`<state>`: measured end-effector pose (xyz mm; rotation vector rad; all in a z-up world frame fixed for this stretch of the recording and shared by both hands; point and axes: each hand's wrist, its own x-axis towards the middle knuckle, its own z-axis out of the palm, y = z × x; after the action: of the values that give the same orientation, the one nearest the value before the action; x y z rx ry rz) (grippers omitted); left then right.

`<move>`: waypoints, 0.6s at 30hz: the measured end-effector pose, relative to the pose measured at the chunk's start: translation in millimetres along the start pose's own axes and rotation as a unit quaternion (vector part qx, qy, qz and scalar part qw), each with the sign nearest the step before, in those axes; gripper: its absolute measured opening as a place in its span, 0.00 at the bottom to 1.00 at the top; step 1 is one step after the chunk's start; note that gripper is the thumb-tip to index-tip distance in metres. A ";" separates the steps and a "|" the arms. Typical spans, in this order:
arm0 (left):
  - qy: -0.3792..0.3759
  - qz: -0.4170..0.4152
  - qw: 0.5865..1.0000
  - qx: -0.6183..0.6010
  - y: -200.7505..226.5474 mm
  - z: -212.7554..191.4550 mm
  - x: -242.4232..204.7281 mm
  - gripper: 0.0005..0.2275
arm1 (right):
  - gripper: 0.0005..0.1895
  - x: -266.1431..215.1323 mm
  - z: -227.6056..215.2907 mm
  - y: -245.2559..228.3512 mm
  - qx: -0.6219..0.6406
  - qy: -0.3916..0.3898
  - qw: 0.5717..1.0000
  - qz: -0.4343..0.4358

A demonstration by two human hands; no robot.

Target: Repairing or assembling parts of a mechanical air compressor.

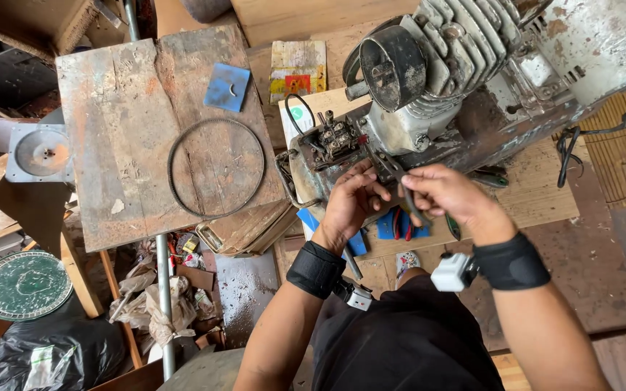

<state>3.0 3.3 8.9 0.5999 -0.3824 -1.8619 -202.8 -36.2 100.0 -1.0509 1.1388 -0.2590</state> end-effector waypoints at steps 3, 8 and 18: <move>-0.028 -0.002 0.999 -0.017 -0.1 -4.9 1.5 0.31 | 0.15 4.3 -19.8 -12.6 -0.070 -0.022 0.997 0.010; -0.025 -0.003 0.999 -0.022 10.7 7.4 -10.4 0.31 | 0.14 0.0 -3.2 -4.4 -0.071 0.011 0.997 0.008; -0.048 -0.024 0.998 -0.013 19.8 3.2 -11.3 0.33 | 0.14 -11.5 56.9 7.9 0.058 0.122 0.989 -0.055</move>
<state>19.6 6.7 24.5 0.5062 -0.4096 -1.9436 -163.0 6.7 102.3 -0.9986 1.2686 -0.5478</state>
